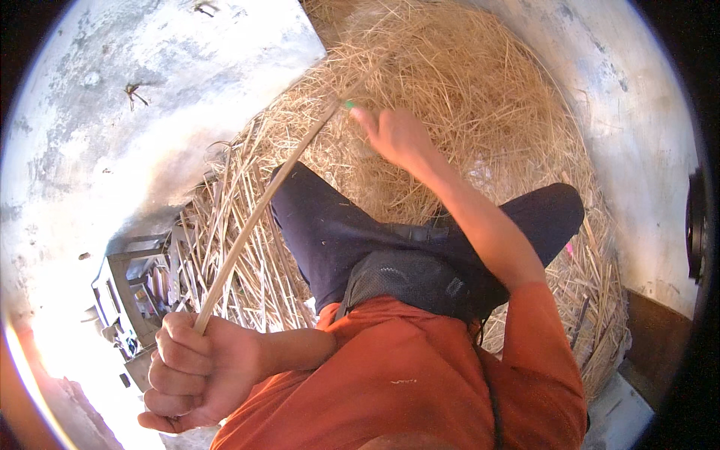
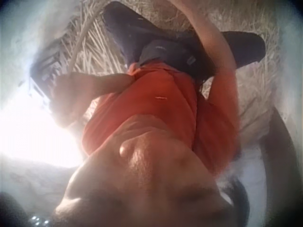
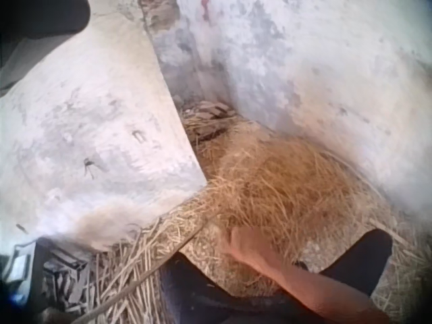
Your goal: The person sits on a straw-covered floor and uses a small knife to shave and smooth a long thin wooden stick held by hand.
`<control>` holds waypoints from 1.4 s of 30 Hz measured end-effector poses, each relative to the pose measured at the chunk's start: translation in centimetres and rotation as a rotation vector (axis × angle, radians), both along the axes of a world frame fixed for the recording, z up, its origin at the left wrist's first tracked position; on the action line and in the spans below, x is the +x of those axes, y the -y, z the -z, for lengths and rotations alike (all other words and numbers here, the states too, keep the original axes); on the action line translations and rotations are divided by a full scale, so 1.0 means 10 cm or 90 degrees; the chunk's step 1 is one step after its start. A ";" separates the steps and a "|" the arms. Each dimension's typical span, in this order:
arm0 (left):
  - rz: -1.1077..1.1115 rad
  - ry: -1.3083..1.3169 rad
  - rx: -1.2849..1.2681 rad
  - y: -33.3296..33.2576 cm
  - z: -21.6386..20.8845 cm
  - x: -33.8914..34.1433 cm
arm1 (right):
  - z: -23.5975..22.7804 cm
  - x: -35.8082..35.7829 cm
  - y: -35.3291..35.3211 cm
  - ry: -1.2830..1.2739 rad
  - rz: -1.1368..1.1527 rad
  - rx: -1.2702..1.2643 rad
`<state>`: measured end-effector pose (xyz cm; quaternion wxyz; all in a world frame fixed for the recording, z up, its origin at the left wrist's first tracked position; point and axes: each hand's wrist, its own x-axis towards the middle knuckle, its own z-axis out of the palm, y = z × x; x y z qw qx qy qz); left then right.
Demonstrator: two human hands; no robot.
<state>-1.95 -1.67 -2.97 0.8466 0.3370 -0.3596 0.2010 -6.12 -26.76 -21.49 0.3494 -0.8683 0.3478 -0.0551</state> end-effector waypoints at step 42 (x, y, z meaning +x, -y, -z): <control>0.055 -0.010 -0.039 0.08 -0.04 0.32 | -1.01 -0.08 -0.78 0.187 -0.215 0.208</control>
